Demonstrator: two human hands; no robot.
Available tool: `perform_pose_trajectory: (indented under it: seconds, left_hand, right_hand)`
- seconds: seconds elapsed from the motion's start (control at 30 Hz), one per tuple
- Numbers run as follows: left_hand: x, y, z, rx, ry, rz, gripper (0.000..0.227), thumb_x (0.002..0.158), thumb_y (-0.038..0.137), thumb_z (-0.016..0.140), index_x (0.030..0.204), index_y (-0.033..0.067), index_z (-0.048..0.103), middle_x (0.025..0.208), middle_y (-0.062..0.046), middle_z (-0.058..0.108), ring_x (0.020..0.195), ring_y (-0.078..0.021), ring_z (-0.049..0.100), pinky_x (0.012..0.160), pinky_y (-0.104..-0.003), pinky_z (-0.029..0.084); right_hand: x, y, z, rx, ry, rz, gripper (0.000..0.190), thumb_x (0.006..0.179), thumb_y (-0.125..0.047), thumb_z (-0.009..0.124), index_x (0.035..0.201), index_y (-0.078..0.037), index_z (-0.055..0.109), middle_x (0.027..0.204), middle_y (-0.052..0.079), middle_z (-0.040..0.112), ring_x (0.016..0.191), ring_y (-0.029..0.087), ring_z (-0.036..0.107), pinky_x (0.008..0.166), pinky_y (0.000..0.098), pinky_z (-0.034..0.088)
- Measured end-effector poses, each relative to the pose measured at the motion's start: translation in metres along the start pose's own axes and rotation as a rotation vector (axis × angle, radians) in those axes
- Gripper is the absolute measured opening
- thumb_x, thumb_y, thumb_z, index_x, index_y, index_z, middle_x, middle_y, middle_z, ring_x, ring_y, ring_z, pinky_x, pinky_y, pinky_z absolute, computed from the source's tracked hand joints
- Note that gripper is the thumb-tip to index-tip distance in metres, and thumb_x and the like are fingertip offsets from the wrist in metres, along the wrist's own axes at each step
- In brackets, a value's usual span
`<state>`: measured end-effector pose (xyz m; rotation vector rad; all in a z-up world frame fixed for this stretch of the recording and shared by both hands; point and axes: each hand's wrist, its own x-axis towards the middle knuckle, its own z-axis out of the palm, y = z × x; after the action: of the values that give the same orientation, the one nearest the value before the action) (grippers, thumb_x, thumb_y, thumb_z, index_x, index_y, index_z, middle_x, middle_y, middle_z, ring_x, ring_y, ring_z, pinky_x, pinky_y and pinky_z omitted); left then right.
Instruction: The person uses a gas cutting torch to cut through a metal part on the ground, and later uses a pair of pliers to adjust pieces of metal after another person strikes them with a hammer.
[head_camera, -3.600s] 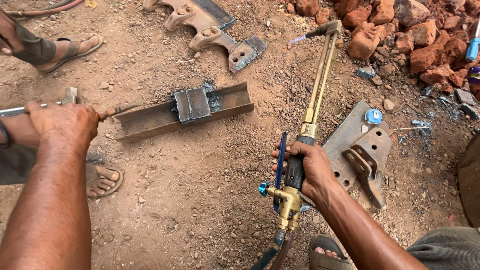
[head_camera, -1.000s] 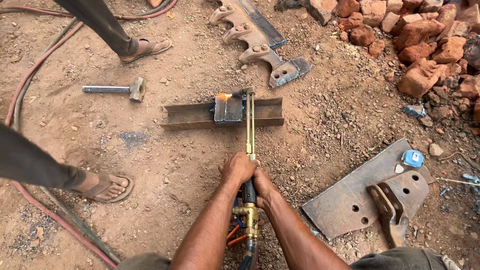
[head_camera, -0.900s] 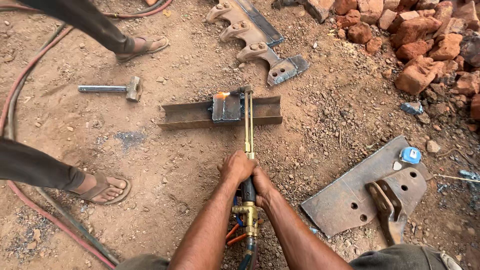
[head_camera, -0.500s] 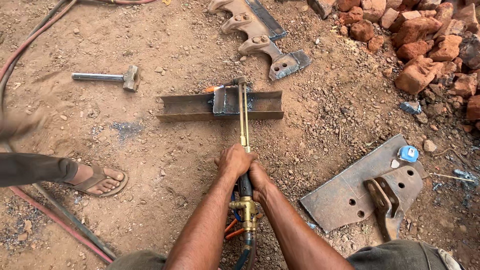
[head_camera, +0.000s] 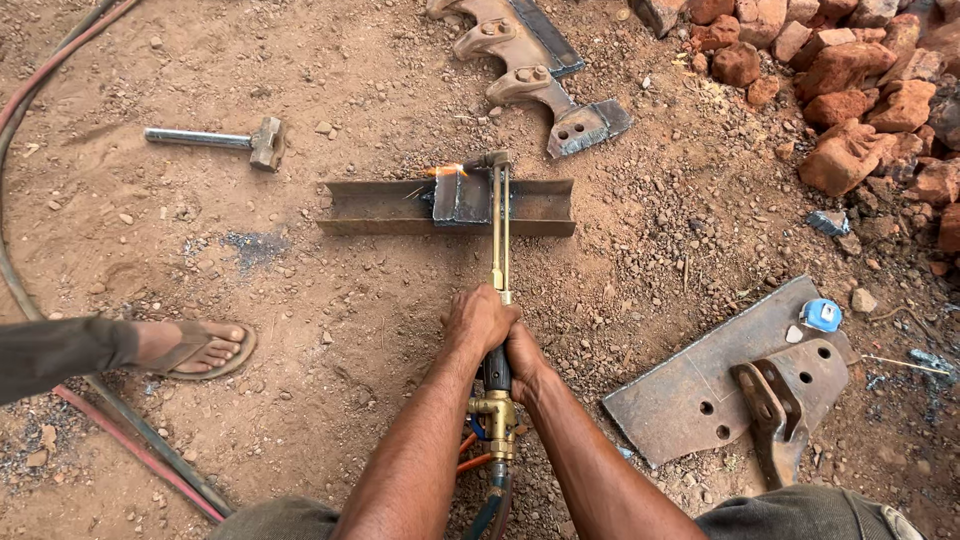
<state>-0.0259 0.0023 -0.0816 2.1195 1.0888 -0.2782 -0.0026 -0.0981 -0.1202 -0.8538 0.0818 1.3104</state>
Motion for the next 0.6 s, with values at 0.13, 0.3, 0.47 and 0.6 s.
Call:
perform_pose_trajectory:
  seconds: [0.13,0.3,0.47,0.6]
  left_hand:
    - [0.0011,0.0003,0.0007,0.017,-0.015,0.009,0.032,0.096,0.038,0.072,0.093,0.0060,0.072,0.089,-0.009,0.072,0.080,-0.0217,0.071,0.084,-0.044,0.061]
    - [0.0033,-0.0015,0.0003,0.020,-0.009,0.000,0.034,0.094,0.039,0.074,0.098,0.0058,0.072,0.092,-0.010,0.072,0.082,-0.0228,0.070,0.085,-0.045,0.060]
    - [0.0007,-0.0002,-0.0007,0.058,-0.004,0.026,0.034,0.095,0.040,0.074,0.099,0.0056,0.072,0.093,-0.011,0.073,0.084,-0.0245,0.070,0.090,-0.051,0.055]
    - [-0.0026,0.0028,-0.0034,0.073,-0.010,0.008,0.038,0.093,0.043,0.074,0.102,0.0063,0.071,0.095,-0.011,0.073,0.086,-0.0255,0.070,0.091,-0.053,0.054]
  right_hand:
    - [-0.0016,-0.0018,0.0037,0.019,-0.026,-0.016,0.024,0.102,-0.017,0.047,0.111,0.003,0.057,0.086,0.013,0.068,0.063,0.017,0.071,0.056,0.0284,0.065]
    - [-0.0012,-0.0012,0.0060,0.008,0.000,-0.011,0.024,0.103,-0.019,0.048,0.111,0.002,0.057,0.086,0.013,0.068,0.061,0.017,0.070,0.054,0.0278,0.064]
    - [-0.0026,-0.0004,0.0071,0.001,0.035,-0.009,0.027,0.104,-0.024,0.047,0.110,0.001,0.056,0.086,0.013,0.068,0.060,0.016,0.070,0.053,0.0268,0.064]
    - [-0.0006,0.0017,0.0044,-0.005,0.002,-0.027,0.027,0.105,-0.024,0.048,0.111,0.001,0.056,0.086,0.012,0.067,0.060,0.016,0.070,0.053,0.0264,0.063]
